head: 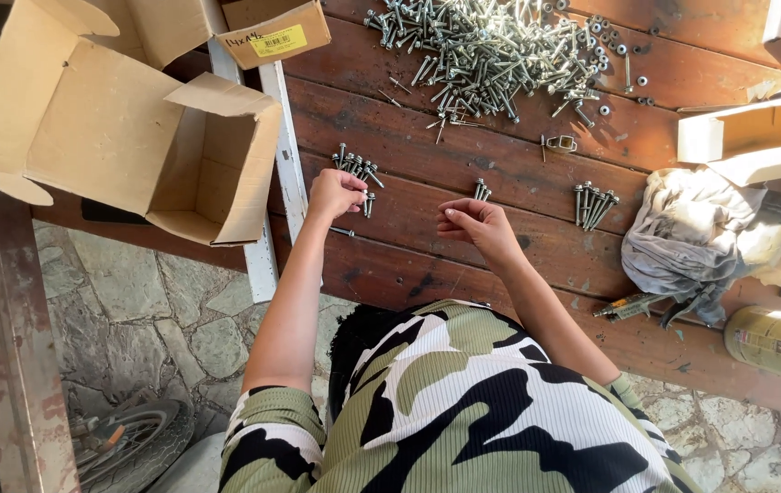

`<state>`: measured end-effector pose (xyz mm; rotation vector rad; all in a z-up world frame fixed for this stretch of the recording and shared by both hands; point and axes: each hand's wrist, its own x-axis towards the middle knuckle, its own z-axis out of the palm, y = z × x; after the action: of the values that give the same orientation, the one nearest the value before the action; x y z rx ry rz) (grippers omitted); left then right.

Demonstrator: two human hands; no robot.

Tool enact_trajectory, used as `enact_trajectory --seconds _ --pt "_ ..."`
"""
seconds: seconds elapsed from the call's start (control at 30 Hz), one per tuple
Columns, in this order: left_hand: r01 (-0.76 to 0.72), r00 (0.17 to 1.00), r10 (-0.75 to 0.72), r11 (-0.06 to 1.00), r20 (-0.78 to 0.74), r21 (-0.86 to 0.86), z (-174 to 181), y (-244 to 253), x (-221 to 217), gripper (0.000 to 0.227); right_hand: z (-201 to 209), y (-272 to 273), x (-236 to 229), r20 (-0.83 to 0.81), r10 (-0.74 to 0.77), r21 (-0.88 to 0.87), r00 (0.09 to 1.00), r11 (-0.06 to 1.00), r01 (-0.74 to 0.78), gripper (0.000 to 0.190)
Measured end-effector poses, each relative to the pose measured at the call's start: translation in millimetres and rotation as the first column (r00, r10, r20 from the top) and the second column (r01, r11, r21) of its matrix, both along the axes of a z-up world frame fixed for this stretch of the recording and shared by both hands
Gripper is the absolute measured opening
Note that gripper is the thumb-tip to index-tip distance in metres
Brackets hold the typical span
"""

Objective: The person is sorting through a pile of screws and nuts on a wooden workbench and threading the nuts onto the screws one by one.

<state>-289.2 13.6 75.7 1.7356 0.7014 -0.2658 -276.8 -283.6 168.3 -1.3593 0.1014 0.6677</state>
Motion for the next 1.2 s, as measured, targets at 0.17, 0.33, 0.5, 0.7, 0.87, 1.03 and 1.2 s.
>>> enact_trajectory --seconds 0.17,0.33,0.5,0.7,0.87,1.03,1.2 --pt "0.063 0.995 -0.056 0.995 -0.082 0.082 19.0 -12.9 5.6 0.024 -5.9 -2.1 -1.3 -0.029 0.01 0.019 1.0 1.0 -0.009 0.02" --pt "0.132 0.986 -0.111 0.976 -0.127 0.17 11.4 -9.6 10.6 0.024 -10.8 -6.3 -1.9 -0.033 0.007 0.016 0.999 1.0 -0.006 0.021" --pt "0.418 0.908 -0.339 0.759 -0.245 0.499 34.9 -4.6 43.6 0.032 -19.7 -13.4 1.4 -0.073 -0.053 0.041 0.996 0.998 0.056 0.023" --pt "0.27 0.931 -0.364 0.655 -0.019 0.706 11.7 -13.6 151.1 0.019 -13.7 -27.0 -3.1 -0.077 -0.106 0.013 0.991 0.994 0.107 0.022" --pt "0.215 0.93 -0.364 0.644 0.047 0.735 -14.4 -27.7 225.8 0.017 -18.6 -43.0 -7.4 -0.066 -0.174 -0.007 0.982 0.985 0.174 0.022" --pt "0.241 0.94 -0.34 0.691 0.012 0.682 -30.7 -45.3 259.1 0.012 -5.7 -53.9 -12.4 -0.112 -0.251 -0.042 0.962 0.968 0.247 0.023" --pt "0.313 0.941 -0.32 0.688 -0.114 0.655 -35.2 -50.8 258.1 0.019 -26.5 -59.3 -17.8 -0.14 -0.267 -0.031 0.953 0.964 0.265 0.024"
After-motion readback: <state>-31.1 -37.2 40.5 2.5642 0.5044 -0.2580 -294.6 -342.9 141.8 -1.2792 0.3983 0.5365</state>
